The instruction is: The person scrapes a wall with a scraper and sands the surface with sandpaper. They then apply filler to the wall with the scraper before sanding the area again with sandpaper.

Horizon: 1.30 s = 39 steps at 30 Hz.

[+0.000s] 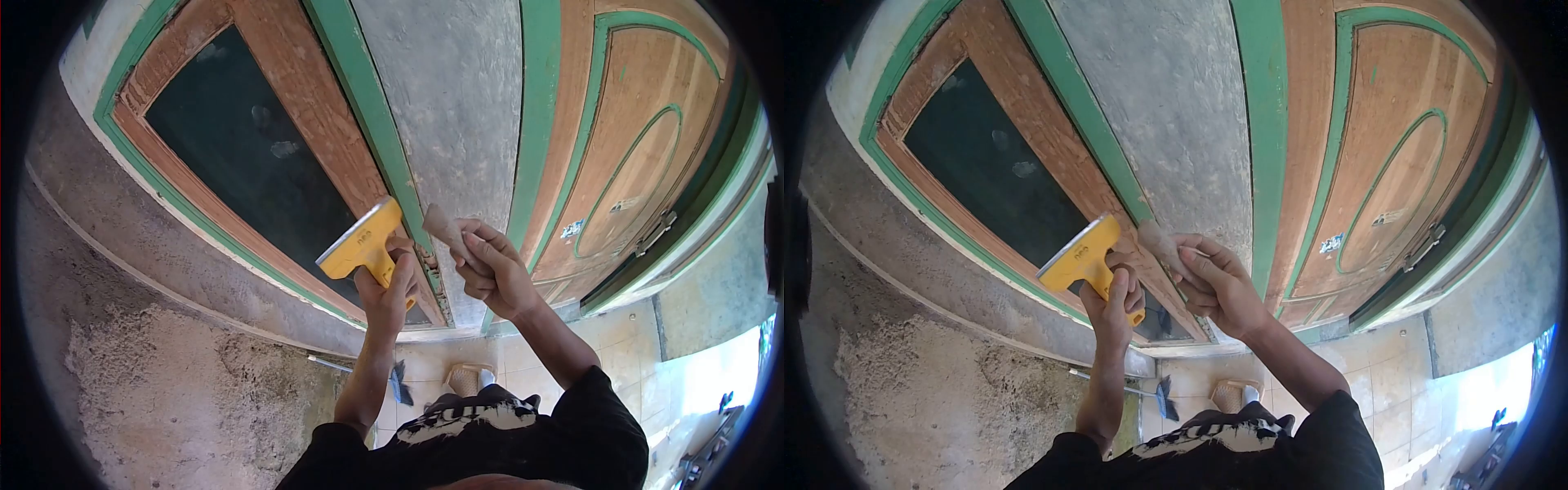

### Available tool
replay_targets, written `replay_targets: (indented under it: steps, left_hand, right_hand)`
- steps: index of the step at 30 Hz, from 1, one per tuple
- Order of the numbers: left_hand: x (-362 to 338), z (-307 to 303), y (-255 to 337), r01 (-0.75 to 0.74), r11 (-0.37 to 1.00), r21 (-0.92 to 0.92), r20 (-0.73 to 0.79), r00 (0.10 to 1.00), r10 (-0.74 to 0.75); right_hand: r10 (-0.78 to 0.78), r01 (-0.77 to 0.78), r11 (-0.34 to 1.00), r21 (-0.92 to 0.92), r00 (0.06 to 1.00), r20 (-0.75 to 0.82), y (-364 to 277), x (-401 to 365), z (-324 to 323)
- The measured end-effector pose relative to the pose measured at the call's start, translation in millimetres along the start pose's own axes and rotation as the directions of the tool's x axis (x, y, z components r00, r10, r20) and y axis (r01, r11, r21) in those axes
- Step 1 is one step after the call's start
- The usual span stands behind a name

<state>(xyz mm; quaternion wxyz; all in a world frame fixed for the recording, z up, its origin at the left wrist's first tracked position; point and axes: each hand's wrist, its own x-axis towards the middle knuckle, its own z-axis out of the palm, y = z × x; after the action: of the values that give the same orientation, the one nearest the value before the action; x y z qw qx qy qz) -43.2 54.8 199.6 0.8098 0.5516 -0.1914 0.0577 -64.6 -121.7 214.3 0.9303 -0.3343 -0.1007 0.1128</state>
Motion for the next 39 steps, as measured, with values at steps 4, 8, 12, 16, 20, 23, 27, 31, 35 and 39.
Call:
replay_targets:
  steps: [4,8,12,16,20,23,27,31,35,39]
  left_hand:
    - [7.1,4.7,-3.8,-0.015,0.997,0.078,-0.048,0.999,0.019]
    - [4.3,5.9,-0.3,-0.021,0.994,0.110,-0.062,0.998,0.028]
    - [2.5,4.2,-0.6,-0.032,0.998,0.051,-0.152,0.988,0.039]
    - [-1.4,-5.0,2.8,0.106,0.994,-0.025,-0.069,0.992,-0.108]
    - [-7.1,-23.5,-2.4,-0.037,0.974,0.223,0.141,0.990,0.005]
    - [-12.0,-24.3,2.6,0.126,0.984,0.127,0.061,0.989,-0.134]
    - [-17.7,-33.1,0.5,0.283,0.957,0.064,-0.072,0.958,-0.278]
    - [-19.6,-47.5,0.8,0.289,0.957,-0.013,-0.150,0.946,-0.288]
    - [-24.4,-70.7,0.8,0.209,0.978,0.013,-0.180,0.962,-0.204]
    - [-33.2,-88.7,7.8,0.242,0.967,0.074,-0.147,0.962,-0.229]
  right_hand:
    - [-0.069,0.087,0.969,-0.232,0.994,0.086,9.9,-8.3,11.3]
    - [-0.138,0.162,0.867,-0.470,0.987,0.085,9.8,-14.3,19.3]
    - [-0.493,0.533,0.382,-0.754,0.808,0.322,26.4,0.2,2.1]
    - [-0.395,0.345,0.367,-0.864,0.899,0.191,16.1,-7.5,6.5]
    - [-0.333,0.220,0.713,-0.665,0.942,-0.045,19.5,-2.8,8.1]
    - [-0.260,0.156,0.772,-0.616,0.962,-0.081,24.6,1.8,11.5]
    - [-0.155,0.086,0.767,-0.635,0.986,-0.054,36.5,8.9,12.4]
    - [-0.163,0.100,0.767,-0.634,0.986,-0.041,56.2,16.9,10.1]
    - [-0.265,0.201,0.731,-0.653,0.964,0.001,70.6,25.9,10.3]
    - [-0.190,0.098,0.773,-0.626,0.978,-0.081,72.8,30.1,25.1]
